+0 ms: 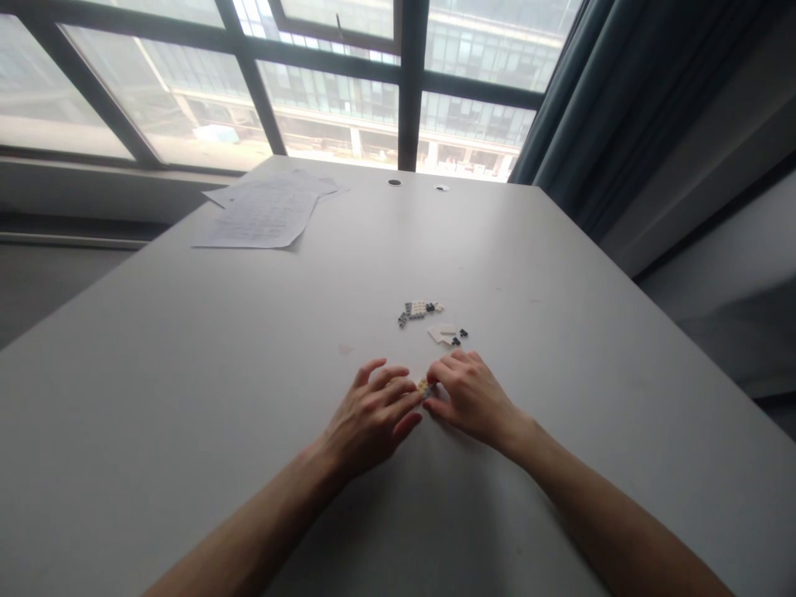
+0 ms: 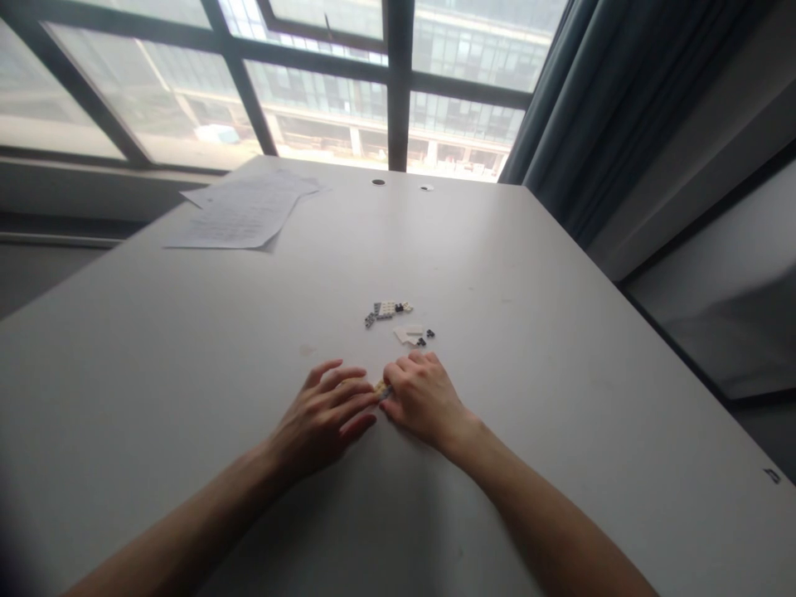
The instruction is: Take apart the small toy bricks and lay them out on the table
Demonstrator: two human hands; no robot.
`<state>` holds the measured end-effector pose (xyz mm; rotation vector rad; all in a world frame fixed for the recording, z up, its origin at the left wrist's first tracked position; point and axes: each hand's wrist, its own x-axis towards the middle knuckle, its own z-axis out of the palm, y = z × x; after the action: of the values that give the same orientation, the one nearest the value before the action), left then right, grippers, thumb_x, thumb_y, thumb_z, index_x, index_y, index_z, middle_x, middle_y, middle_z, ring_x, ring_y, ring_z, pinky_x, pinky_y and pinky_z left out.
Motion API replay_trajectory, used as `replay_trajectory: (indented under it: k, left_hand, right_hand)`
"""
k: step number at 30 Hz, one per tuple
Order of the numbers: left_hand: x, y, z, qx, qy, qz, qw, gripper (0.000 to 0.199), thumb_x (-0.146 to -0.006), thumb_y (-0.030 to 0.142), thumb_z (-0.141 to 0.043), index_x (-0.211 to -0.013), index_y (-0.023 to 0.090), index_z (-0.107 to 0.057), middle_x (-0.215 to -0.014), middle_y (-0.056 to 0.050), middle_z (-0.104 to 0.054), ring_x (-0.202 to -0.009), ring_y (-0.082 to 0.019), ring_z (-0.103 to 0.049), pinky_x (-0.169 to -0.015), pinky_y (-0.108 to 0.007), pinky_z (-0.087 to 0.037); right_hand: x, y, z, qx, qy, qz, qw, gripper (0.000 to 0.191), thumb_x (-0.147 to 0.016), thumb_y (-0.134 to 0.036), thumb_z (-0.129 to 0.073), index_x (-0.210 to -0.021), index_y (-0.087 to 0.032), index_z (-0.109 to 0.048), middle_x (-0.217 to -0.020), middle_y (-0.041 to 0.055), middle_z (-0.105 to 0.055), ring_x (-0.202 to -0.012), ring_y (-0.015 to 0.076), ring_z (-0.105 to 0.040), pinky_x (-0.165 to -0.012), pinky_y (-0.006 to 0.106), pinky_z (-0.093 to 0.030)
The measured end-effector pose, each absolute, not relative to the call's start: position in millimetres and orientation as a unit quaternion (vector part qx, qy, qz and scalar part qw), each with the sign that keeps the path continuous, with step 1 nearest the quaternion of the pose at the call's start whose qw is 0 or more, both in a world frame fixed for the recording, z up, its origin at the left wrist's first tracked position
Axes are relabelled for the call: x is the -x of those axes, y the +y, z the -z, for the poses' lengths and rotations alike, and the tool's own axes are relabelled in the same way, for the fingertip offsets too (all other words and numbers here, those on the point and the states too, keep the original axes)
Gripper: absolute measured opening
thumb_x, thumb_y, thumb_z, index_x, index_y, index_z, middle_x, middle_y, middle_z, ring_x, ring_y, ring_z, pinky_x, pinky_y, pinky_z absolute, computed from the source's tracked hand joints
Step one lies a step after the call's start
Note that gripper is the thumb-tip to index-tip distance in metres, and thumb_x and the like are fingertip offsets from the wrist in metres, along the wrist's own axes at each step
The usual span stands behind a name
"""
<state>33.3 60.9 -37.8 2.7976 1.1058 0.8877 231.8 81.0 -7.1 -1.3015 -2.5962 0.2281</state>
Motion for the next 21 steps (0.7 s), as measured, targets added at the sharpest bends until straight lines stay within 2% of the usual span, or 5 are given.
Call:
replay_trajectory:
  k: [11, 16, 21]
  left_hand:
    - [-32.0, 61.1, 38.2, -0.900, 0.344, -0.267, 0.001, 0.024, -0.087, 0.026, -0.056, -0.110, 0.023, -0.063, -0.105, -0.004, -0.068, -0.109, -0.021, -0.056, -0.105, -0.044, -0.030]
    - [-31.5, 60.8, 38.8, -0.900, 0.350, -0.259, 0.000, 0.025, -0.087, 0.027, -0.056, -0.111, 0.024, -0.063, -0.107, -0.005, -0.068, -0.110, -0.022, -0.056, -0.105, -0.044, -0.031]
    - [-32.9, 61.1, 39.0, -0.893, 0.359, -0.270, -0.005, 0.022, -0.087, 0.026, -0.057, -0.107, 0.023, -0.065, -0.105, -0.004, -0.068, -0.109, -0.022, -0.057, -0.104, -0.045, -0.032]
  right_hand:
    - [-235.2, 85.7, 13.8, 0.439, -0.875, -0.124, 0.165, 0.022, -0.075, -0.013, -0.066, -0.096, -0.019, -0.061, -0.090, 0.0027, -0.067, -0.089, 0.0198, -0.054, -0.083, 0.032, -0.033]
    - [-235.4, 86.5, 13.2, 0.440, -0.874, -0.124, 0.164, 0.022, -0.075, -0.014, -0.066, -0.096, -0.019, -0.062, -0.090, 0.0033, -0.066, -0.090, 0.0198, -0.054, -0.084, 0.032, -0.033]
    - [-235.3, 84.7, 9.8, 0.439, -0.883, -0.094, 0.139, 0.016, -0.078, -0.022, -0.067, -0.093, -0.018, -0.064, -0.089, 0.0046, -0.065, -0.091, 0.0209, -0.053, -0.084, 0.033, -0.035]
